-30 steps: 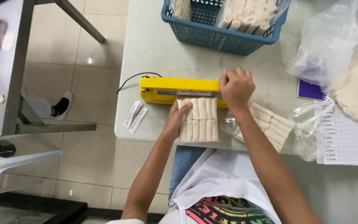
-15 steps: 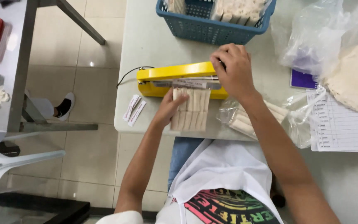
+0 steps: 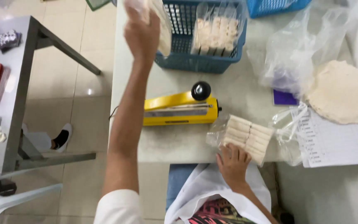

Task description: Packing bundles of food sticks into plastic bags and sealing them using a manual heat sealer.

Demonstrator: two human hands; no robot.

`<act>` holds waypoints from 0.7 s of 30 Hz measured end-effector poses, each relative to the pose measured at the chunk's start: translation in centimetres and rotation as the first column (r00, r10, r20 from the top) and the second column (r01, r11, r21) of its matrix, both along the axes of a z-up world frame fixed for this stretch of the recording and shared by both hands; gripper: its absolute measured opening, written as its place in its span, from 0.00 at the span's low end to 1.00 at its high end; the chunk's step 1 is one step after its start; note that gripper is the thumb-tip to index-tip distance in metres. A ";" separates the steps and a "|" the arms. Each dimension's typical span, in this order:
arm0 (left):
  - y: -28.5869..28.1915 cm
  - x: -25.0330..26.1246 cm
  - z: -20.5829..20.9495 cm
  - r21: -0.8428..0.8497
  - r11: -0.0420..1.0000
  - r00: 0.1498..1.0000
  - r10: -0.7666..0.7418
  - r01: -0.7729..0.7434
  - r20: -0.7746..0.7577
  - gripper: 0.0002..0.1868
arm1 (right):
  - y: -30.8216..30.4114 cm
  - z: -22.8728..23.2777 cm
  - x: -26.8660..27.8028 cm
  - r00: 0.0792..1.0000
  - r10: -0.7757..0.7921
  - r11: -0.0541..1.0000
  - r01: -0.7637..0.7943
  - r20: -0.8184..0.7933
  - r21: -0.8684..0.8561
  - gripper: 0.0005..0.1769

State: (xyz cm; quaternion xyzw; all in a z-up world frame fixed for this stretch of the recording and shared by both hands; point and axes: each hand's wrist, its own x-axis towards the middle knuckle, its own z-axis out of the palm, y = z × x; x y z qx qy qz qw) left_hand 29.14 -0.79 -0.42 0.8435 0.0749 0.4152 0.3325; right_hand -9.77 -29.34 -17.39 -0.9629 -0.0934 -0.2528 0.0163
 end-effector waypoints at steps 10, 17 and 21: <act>-0.6 6.7 -13.0 0.141 0.989 0.930 0.082 -0.033 -0.360 0.24 | 2.0 -1.8 1.8 0.976 -0.075 0.997 0.073 0.205 0.020 0.08; -2.7 -11.4 -1.0 -0.058 0.941 0.939 -0.327 0.334 0.105 0.14 | 0.6 -2.3 2.3 0.971 -0.006 0.966 -0.056 0.241 0.251 0.15; -6.7 -27.0 -1.8 -0.091 0.876 0.840 -0.419 0.474 0.344 0.08 | -3.5 6.3 1.2 0.953 0.063 0.819 -0.219 0.296 0.530 0.17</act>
